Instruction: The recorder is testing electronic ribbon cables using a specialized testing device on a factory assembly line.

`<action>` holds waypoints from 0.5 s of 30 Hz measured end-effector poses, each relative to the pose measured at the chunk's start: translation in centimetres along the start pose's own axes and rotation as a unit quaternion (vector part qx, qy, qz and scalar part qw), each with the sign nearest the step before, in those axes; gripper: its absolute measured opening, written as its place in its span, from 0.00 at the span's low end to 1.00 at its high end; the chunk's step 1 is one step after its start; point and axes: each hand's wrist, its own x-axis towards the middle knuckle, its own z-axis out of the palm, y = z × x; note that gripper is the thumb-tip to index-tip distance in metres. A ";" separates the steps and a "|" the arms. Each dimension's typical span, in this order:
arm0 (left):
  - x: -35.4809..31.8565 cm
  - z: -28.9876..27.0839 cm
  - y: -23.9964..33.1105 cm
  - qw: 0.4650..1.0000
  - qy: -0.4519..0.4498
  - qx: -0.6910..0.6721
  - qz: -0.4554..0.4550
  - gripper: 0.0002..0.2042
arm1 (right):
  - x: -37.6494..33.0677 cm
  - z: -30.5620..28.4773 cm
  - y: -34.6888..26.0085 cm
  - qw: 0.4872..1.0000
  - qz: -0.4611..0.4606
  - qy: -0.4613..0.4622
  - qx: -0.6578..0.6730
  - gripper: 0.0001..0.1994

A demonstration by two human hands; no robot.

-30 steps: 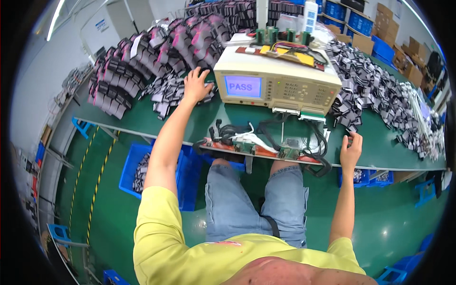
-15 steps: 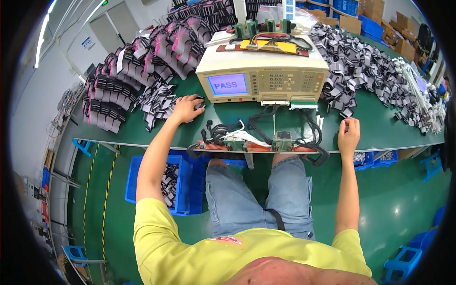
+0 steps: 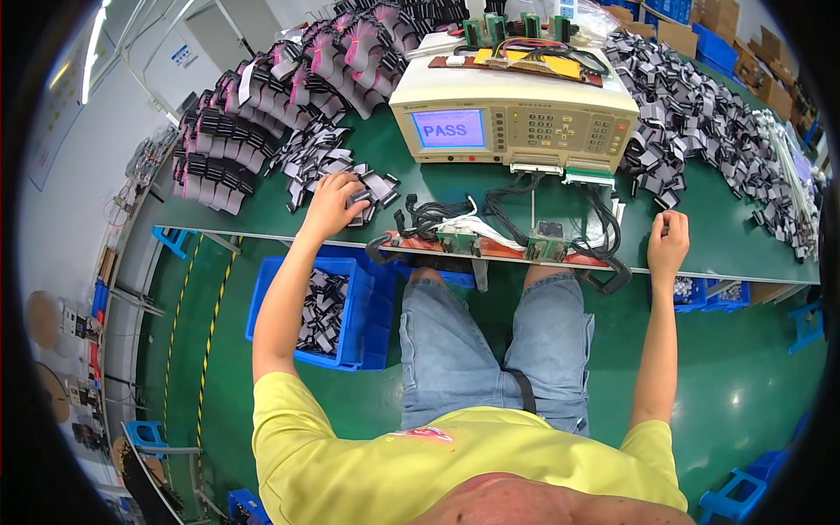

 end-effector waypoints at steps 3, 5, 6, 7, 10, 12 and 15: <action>0.0 0.2 0.3 0.998 0.062 0.003 -0.007 0.13 | 0.0 -0.1 -0.2 1.000 0.000 0.003 0.000 0.04; 0.6 -0.6 0.4 0.986 0.153 -0.007 -0.061 0.09 | 0.0 -0.1 -0.4 1.000 0.001 0.006 -0.005 0.04; 1.0 -1.2 0.3 0.973 0.202 -0.050 -0.100 0.09 | 0.0 -0.1 -0.3 1.000 0.004 0.007 -0.002 0.04; 1.3 -1.7 0.5 0.954 0.249 -0.093 -0.139 0.09 | -0.1 -0.2 -0.3 1.000 0.007 0.008 0.000 0.04; 2.1 -3.6 2.7 0.844 0.290 -0.369 -0.259 0.10 | -0.3 -0.6 0.0 1.000 0.002 0.030 0.007 0.04; 2.1 -4.8 5.4 0.702 0.267 -0.617 -0.235 0.09 | -0.7 -1.1 0.0 0.999 0.007 0.040 0.014 0.04; 1.1 -5.2 13.4 0.532 0.178 -0.814 -0.151 0.09 | -1.9 -2.8 -4.1 0.954 0.171 0.095 0.229 0.07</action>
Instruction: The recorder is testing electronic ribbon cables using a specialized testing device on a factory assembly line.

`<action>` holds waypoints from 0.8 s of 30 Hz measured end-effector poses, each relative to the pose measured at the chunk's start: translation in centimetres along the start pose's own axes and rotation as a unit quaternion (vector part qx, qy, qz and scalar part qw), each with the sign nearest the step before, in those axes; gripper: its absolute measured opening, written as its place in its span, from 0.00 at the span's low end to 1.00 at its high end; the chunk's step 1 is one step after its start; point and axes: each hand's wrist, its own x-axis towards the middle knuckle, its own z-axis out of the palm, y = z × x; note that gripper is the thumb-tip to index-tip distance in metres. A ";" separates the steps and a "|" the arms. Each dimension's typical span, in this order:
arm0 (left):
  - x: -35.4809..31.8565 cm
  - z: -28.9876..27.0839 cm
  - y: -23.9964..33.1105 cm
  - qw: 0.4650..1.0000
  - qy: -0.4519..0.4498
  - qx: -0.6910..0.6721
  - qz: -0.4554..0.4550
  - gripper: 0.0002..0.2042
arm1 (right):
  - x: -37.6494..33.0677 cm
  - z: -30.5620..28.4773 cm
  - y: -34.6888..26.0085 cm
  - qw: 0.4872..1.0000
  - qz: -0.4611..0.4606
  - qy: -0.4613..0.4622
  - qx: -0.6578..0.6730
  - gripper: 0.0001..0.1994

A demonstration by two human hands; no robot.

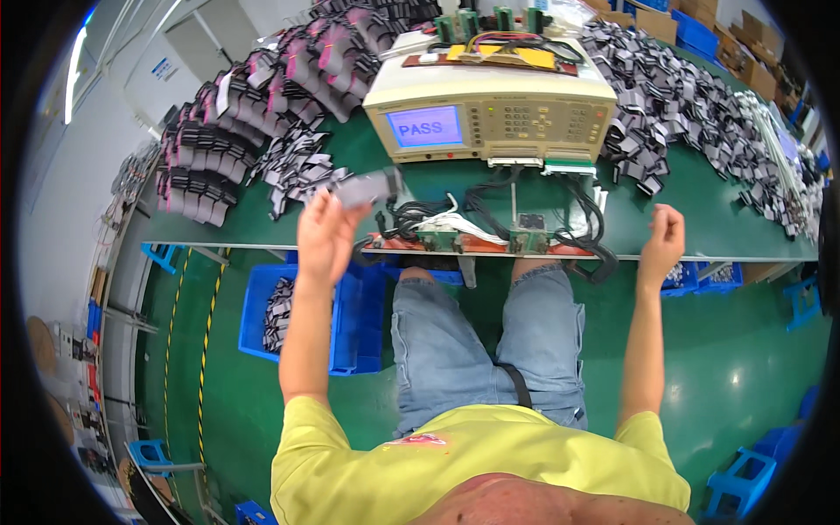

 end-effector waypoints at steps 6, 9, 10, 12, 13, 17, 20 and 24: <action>-7.1 7.8 -8.3 0.968 -0.120 -0.157 -0.153 0.15 | -11.0 3.8 -12.7 0.886 -0.049 -0.406 0.219 0.28; -8.2 9.9 -11.4 0.965 -0.131 -0.156 -0.168 0.13 | -13.2 4.1 -11.3 0.825 0.192 -0.406 0.344 0.19; -8.9 10.0 -12.0 0.967 -0.128 -0.147 -0.163 0.12 | -13.1 3.8 -10.9 0.807 0.214 -0.409 0.368 0.15; -10.3 10.4 -12.6 0.972 -0.102 -0.141 -0.159 0.12 | -13.3 3.4 -11.0 0.795 0.207 -0.415 0.391 0.13; -10.8 10.2 -13.2 0.978 -0.074 -0.127 -0.151 0.12 | -13.4 3.2 -11.1 0.780 0.197 -0.423 0.417 0.11; -12.0 11.0 -13.5 0.990 -0.036 -0.064 -0.123 0.13 | -14.5 3.2 -10.7 0.806 0.243 -0.378 0.385 0.12; -12.3 10.4 -13.3 0.990 -0.049 -0.032 -0.130 0.12 | -14.7 3.3 -10.2 0.838 0.231 -0.351 0.349 0.12; -10.9 11.0 -10.8 0.980 -0.091 0.162 -0.073 0.27 | -13.3 2.2 -11.0 0.851 0.147 -0.429 0.266 0.12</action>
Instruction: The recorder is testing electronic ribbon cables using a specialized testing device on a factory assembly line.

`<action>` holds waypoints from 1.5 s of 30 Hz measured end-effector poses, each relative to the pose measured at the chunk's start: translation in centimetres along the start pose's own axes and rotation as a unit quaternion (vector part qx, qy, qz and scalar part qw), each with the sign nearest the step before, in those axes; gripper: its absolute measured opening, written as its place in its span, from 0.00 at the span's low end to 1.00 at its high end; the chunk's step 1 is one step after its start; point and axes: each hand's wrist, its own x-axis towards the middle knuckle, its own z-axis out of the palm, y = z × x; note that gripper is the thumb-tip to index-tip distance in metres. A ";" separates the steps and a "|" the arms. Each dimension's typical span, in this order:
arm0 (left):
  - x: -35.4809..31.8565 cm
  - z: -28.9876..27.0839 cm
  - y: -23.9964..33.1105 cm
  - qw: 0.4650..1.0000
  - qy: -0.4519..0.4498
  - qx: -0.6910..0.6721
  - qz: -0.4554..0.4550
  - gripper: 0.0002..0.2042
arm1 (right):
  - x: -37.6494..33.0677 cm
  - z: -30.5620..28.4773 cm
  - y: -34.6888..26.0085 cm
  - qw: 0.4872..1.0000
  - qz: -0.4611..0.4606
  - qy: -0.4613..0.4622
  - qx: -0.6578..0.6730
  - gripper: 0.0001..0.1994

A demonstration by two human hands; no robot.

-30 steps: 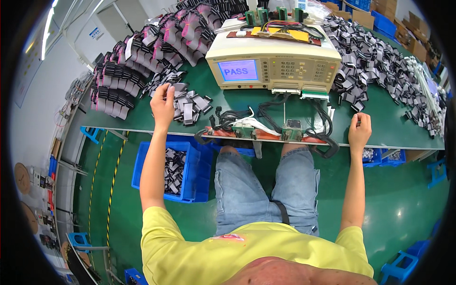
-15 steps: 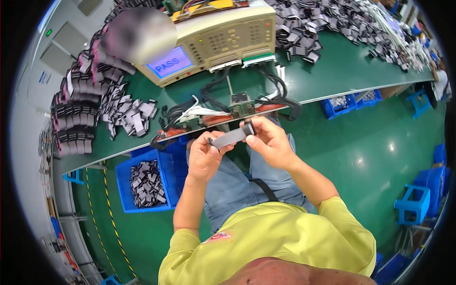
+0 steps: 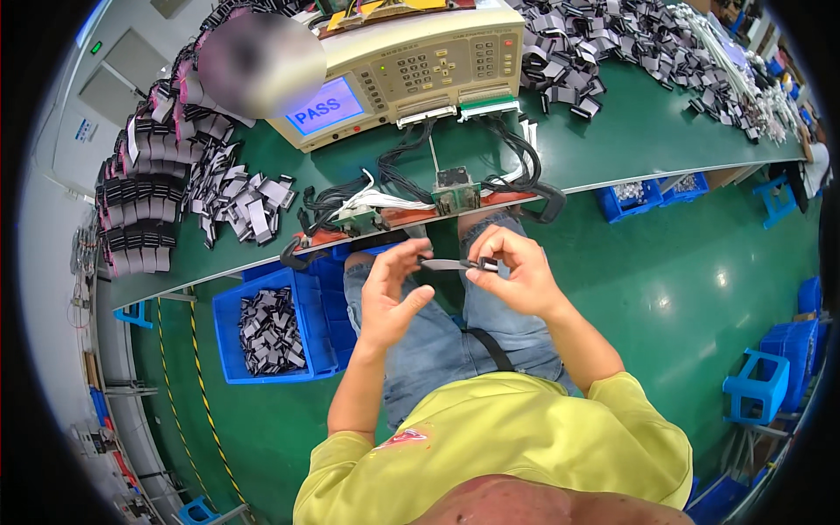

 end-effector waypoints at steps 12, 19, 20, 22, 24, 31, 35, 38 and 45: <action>-0.4 2.0 0.0 0.987 0.108 -0.110 0.033 0.20 | -1.7 1.7 1.1 0.997 0.043 -0.052 0.027 0.26; 0.3 1.3 0.7 0.991 0.023 -0.123 0.042 0.20 | -1.5 0.8 1.2 0.998 0.046 -0.034 0.040 0.08; 0.3 0.5 0.6 0.991 0.022 -0.121 0.042 0.20 | -1.4 0.2 0.9 0.997 0.039 -0.061 -0.003 0.07; 0.1 -0.9 0.5 0.993 -0.060 -0.076 0.066 0.18 | -1.2 -0.1 0.2 0.997 0.051 -0.058 -0.007 0.07; -0.2 -0.5 1.5 0.994 -0.039 -0.080 0.058 0.16 | -1.3 -0.2 0.0 0.997 0.067 -0.044 -0.015 0.06; 0.0 0.1 2.6 0.989 -0.106 0.093 0.045 0.11 | -1.7 0.3 -0.6 0.990 0.013 -0.108 -0.085 0.09; 0.0 -0.1 1.8 0.997 -0.038 0.027 -0.059 0.12 | -1.7 -0.3 0.0 0.996 0.027 -0.060 -0.059 0.08; 0.9 -1.1 2.0 0.992 -0.040 -0.003 -0.117 0.13 | -1.4 -1.5 0.7 0.997 0.069 -0.025 -0.008 0.08; 3.5 0.3 0.9 0.993 0.076 0.082 -0.027 0.10 | 1.2 -0.8 0.4 0.970 -0.088 0.116 -0.194 0.08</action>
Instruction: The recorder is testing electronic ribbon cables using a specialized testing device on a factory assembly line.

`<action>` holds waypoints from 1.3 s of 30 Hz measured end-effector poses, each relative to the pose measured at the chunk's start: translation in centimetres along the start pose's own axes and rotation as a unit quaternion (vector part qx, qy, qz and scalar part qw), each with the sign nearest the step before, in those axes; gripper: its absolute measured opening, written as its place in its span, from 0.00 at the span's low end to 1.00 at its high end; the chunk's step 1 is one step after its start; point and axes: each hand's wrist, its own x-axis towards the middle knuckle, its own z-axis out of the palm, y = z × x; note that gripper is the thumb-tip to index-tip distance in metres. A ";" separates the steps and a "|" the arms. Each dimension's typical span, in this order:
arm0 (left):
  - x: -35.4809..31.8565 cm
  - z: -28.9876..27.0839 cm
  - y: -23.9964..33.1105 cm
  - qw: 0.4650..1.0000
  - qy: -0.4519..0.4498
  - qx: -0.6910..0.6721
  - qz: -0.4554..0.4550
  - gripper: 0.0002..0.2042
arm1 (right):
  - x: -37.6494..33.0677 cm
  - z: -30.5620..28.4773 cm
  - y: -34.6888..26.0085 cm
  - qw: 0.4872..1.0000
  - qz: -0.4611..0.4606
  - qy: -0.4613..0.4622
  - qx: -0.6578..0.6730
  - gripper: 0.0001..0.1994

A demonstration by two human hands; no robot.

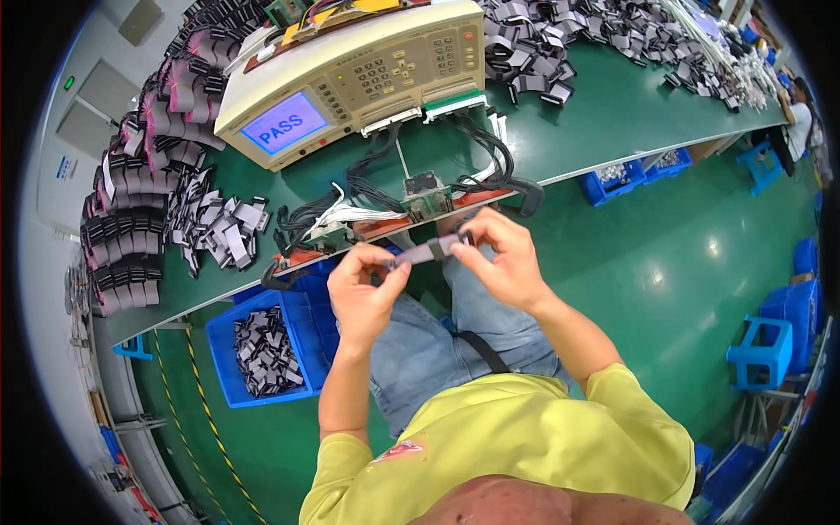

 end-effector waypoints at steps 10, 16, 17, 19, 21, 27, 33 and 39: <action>0.9 0.9 -1.8 0.979 0.020 0.140 0.149 0.17 | 1.1 2.1 2.2 0.978 -0.055 0.142 -0.141 0.13; 1.0 0.6 -2.6 0.987 0.049 0.120 0.094 0.17 | 1.4 2.3 2.6 0.972 -0.069 0.146 -0.168 0.10; 1.0 0.6 -2.8 0.987 0.046 0.119 0.093 0.17 | 1.5 2.4 2.6 0.973 -0.069 0.145 -0.167 0.10; 0.9 0.5 -2.8 0.988 0.045 0.119 0.092 0.17 | 1.6 2.6 2.5 0.971 -0.072 0.146 -0.174 0.09; 1.0 0.5 -2.8 0.988 0.040 0.117 0.093 0.16 | 1.6 2.5 2.6 0.970 -0.079 0.143 -0.177 0.09; 1.0 0.5 -2.7 0.988 0.028 0.116 0.095 0.16 | 1.6 2.6 2.6 0.968 -0.090 0.143 -0.186 0.09; 1.1 0.6 -3.1 0.989 0.023 0.098 0.108 0.16 | 1.6 2.5 3.1 0.965 -0.102 0.148 -0.189 0.10; 1.3 0.5 -3.2 0.987 0.022 0.112 0.117 0.16 | 1.9 2.6 3.0 0.967 -0.095 0.145 -0.186 0.10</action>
